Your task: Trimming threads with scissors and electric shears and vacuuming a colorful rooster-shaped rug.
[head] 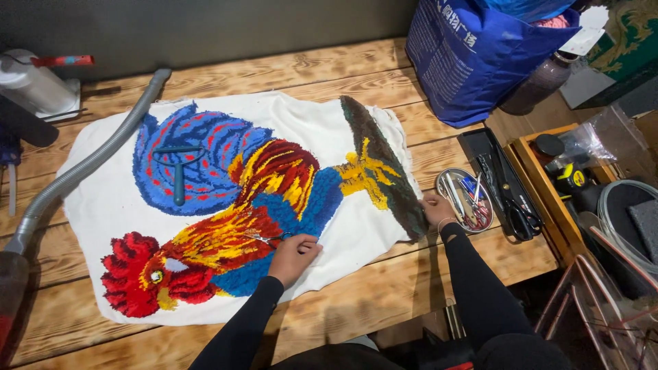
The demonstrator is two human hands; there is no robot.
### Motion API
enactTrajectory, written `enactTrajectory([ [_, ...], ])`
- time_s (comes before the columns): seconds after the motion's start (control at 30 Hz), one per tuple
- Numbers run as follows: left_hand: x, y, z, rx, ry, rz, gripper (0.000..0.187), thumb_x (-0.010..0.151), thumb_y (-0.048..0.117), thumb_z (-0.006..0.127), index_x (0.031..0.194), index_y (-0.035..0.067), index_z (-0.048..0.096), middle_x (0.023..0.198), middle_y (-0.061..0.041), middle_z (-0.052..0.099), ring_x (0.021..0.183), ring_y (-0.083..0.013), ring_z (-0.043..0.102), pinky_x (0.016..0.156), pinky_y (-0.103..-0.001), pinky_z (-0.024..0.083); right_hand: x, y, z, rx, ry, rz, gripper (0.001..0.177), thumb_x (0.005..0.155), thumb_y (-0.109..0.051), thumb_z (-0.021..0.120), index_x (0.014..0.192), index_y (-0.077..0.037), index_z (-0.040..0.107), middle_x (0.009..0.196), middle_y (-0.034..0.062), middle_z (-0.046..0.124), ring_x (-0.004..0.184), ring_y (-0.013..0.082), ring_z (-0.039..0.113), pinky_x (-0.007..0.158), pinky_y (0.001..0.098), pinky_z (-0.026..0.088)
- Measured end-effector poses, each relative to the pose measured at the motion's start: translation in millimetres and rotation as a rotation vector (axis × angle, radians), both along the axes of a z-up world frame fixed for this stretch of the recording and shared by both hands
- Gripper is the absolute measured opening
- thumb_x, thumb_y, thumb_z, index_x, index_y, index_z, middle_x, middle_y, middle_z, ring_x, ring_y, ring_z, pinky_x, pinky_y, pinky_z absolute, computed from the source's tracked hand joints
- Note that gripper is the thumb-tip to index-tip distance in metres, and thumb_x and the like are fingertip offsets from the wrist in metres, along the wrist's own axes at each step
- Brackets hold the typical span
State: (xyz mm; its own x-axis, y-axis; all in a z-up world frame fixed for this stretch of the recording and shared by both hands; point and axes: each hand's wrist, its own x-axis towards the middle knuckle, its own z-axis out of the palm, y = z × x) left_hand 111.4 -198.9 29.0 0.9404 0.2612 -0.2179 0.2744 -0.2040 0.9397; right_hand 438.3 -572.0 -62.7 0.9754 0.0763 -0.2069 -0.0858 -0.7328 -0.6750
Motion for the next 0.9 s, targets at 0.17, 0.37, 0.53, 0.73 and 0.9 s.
enactTrajectory([
  [0.17, 26, -55, 21, 0.420, -0.100, -0.353, 0.049, 0.078, 0.032, 0.084, 0.118, 0.007, 0.072, 0.124, -0.012, 0.068, 0.115, -0.0326, 0.062, 0.097, -0.044, 0.049, 5, -17, -25, 0.091, 0.195, -0.023, 0.031, 0.092, -0.031, 0.077, 0.104, -0.002, 0.077, 0.092, 0.0089, 0.077, 0.078, 0.0172, 0.067, 0.072, 0.0344, 0.055],
  [0.37, 45, -100, -11, 0.790, -0.084, -0.609, 0.042, 0.080, 0.030, 0.079, 0.113, 0.008, 0.067, 0.112, -0.011, 0.063, 0.109, -0.0302, 0.058, 0.090, -0.045, 0.045, 0, -17, -15, -0.058, 0.147, 0.051, 0.028, 0.093, -0.027, 0.074, 0.098, 0.000, 0.074, 0.086, 0.0132, 0.076, 0.076, 0.0212, 0.069, 0.073, 0.0356, 0.054],
  [0.53, 47, -110, -64, 0.970, -0.180, -0.596, 0.005, 0.092, 0.016, 0.069, 0.094, 0.012, 0.069, 0.099, -0.006, 0.063, 0.101, -0.0268, 0.059, 0.091, -0.043, 0.044, 2, -22, 31, -0.066, 0.045, 0.055, 0.026, 0.096, -0.024, 0.068, 0.106, 0.000, 0.069, 0.092, 0.0189, 0.075, 0.083, 0.0275, 0.073, 0.079, 0.0377, 0.055],
  [0.73, 53, -104, -22, 0.783, -0.298, -0.586, 0.009, 0.076, 0.012, 0.071, 0.081, 0.005, 0.074, 0.114, -0.012, 0.065, 0.117, -0.0288, 0.056, 0.102, -0.043, 0.041, -9, -20, 59, -0.089, -0.354, 0.088, 0.025, 0.099, -0.021, 0.064, 0.111, 0.002, 0.061, 0.095, 0.0229, 0.071, 0.086, 0.0376, 0.070, 0.079, 0.0449, 0.054],
  [0.9, 53, -99, -41, 0.641, -0.167, -0.560, 0.012, 0.073, 0.012, 0.072, 0.084, 0.008, 0.076, 0.134, -0.015, 0.061, 0.127, -0.0325, 0.052, 0.106, -0.045, 0.040, -34, -4, 79, -0.111, -0.220, 0.070, 0.031, 0.092, -0.023, 0.069, 0.116, -0.003, 0.061, 0.086, 0.0199, 0.069, 0.082, 0.0375, 0.068, 0.077, 0.0471, 0.053],
])
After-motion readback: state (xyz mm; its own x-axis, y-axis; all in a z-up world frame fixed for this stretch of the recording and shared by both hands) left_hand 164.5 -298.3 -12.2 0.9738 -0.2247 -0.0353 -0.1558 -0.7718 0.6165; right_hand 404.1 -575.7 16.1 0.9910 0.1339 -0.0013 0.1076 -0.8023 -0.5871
